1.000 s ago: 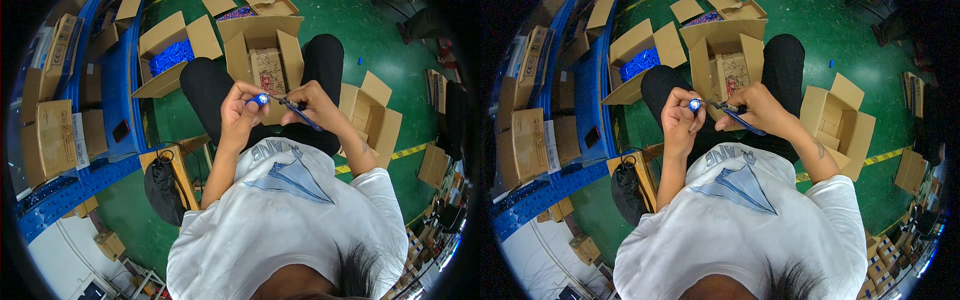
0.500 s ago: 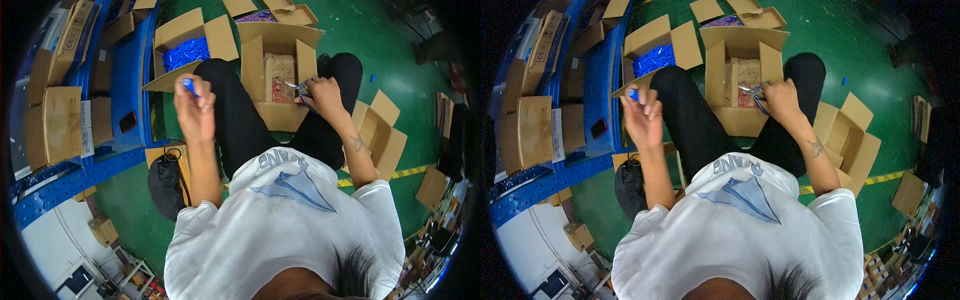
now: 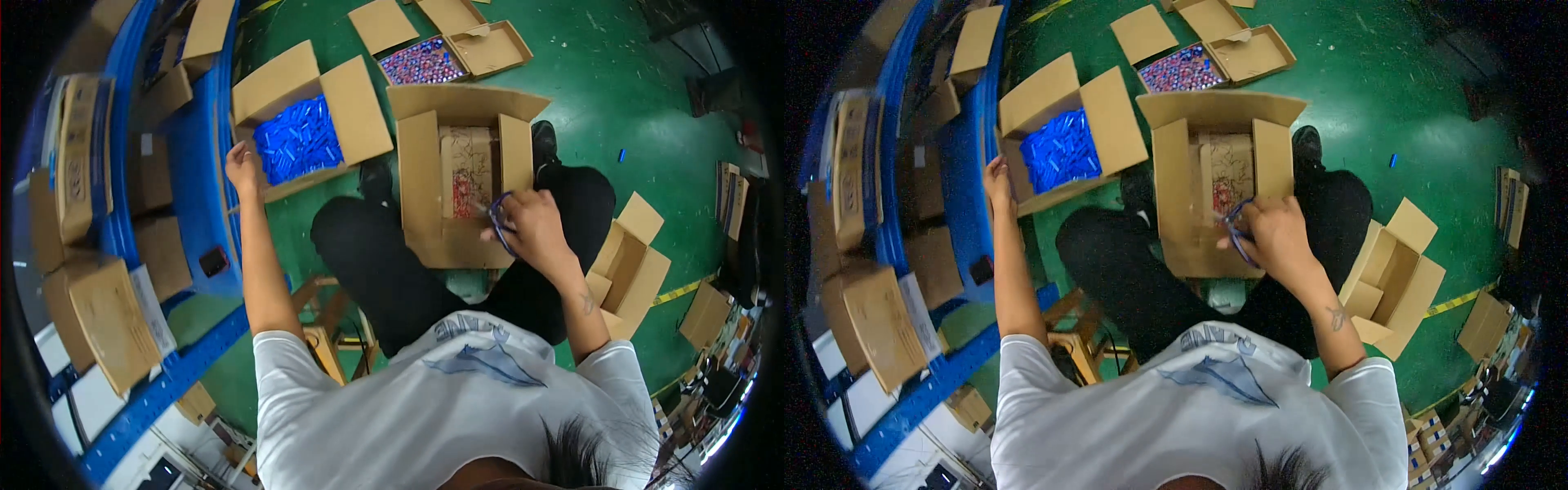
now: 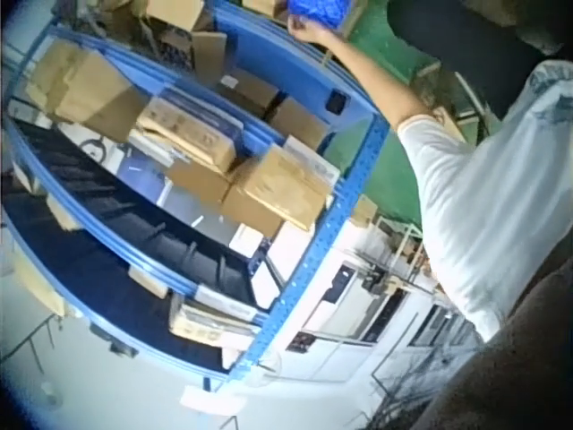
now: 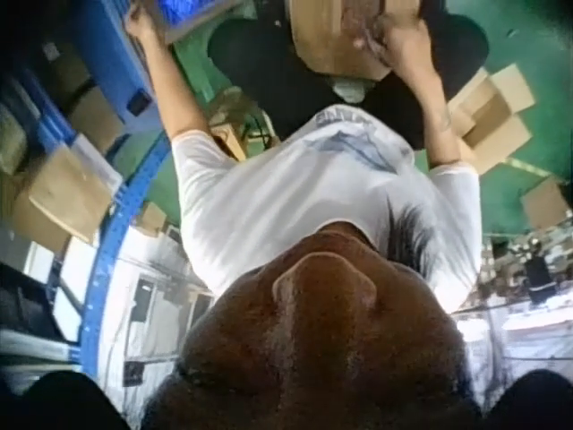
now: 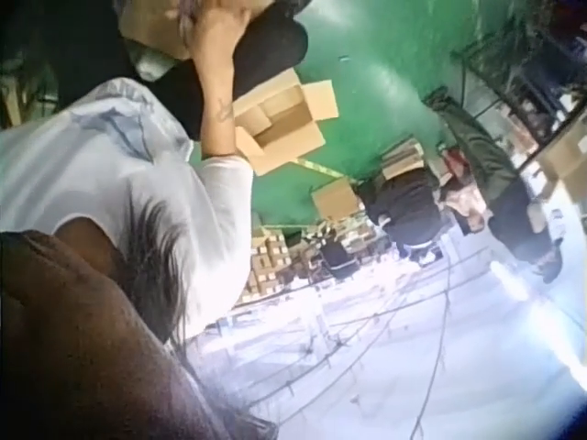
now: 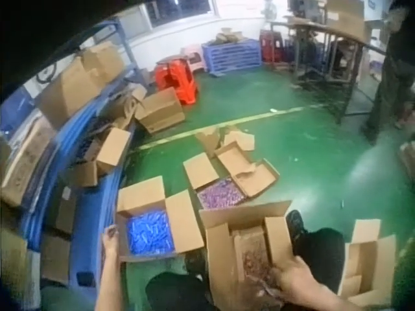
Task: The person assembles electronic components by cutting and stripping wires with pliers and wire cutters.
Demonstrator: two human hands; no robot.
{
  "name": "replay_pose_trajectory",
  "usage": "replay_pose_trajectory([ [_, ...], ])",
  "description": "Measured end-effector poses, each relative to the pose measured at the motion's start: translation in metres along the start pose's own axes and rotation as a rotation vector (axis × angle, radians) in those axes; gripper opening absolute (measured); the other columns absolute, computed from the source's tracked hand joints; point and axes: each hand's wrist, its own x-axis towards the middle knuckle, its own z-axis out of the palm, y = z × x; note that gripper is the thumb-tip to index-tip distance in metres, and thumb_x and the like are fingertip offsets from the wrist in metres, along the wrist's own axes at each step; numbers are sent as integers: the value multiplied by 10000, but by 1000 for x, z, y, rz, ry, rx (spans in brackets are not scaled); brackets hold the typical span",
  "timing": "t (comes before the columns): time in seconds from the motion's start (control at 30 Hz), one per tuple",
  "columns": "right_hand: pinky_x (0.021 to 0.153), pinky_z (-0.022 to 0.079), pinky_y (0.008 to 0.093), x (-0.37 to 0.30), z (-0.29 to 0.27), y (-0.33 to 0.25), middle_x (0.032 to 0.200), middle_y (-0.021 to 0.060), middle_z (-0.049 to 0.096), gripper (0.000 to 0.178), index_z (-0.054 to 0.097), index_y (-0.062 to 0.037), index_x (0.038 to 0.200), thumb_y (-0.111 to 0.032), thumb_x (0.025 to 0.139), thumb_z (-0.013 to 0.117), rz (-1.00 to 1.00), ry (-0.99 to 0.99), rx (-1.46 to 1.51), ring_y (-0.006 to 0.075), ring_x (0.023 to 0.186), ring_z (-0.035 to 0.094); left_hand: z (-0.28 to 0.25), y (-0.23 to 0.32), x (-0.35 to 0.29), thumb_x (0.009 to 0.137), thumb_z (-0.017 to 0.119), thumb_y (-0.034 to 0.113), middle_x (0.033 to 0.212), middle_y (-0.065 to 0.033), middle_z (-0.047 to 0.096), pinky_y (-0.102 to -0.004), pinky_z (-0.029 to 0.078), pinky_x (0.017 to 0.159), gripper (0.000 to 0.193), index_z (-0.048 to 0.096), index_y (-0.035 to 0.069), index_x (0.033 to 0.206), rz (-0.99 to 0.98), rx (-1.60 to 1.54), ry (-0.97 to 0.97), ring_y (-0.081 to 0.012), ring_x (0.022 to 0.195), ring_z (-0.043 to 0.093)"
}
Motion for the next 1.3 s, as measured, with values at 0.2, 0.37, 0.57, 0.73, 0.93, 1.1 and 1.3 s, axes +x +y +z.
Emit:
replay_pose_trajectory([
  [0.2,533,356,291,0,86,14,608,-15,450,605,490,-108,658,-695,773,394,731,-378,1691,146,543,439,178,25,29,807,483,-27,918,-117,632,-277,473,785,185,559,-33,976,144,-98,-586,-183,852,615],
  [0.37,657,360,277,-4,116,7,642,1,459,542,486,-132,718,-659,799,384,1251,-168,2464,144,630,455,312,51,32,778,481,-52,896,-105,634,-279,489,762,195,564,-9,950,337,-61,-866,-174,832,622],
  [0.57,597,346,280,22,130,3,632,6,406,420,420,-108,688,-485,873,441,1371,145,2041,148,595,406,425,51,35,691,562,-42,866,-152,618,-348,479,735,231,574,16,914,559,159,-941,-286,820,608],
  [0.73,581,369,255,24,127,32,668,3,447,250,453,-71,753,-269,901,492,1055,76,1511,121,615,437,485,43,25,672,635,21,965,-168,583,-390,447,793,380,568,92,1040,666,280,-1065,-333,912,562],
  [0.93,607,374,280,-4,143,38,708,32,499,258,478,-59,770,-288,870,540,1096,119,1807,128,661,462,530,37,10,769,527,103,965,-174,584,-415,444,769,294,578,93,1058,770,585,-1129,-341,899,556],
  [1.1,615,375,275,23,144,37,712,21,500,264,480,-61,777,-297,881,534,1078,215,1599,110,659,459,507,13,23,735,610,63,729,-206,552,-409,403,610,436,552,93,1166,701,467,-1086,-325,664,532],
  [1.3,555,288,232,17,150,44,629,-34,338,332,419,-91,712,-346,924,442,1046,96,1751,65,585,340,500,40,21,710,557,-27,682,-169,496,-404,390,605,53,513,-9,734,777,344,-995,-343,656,494],
])
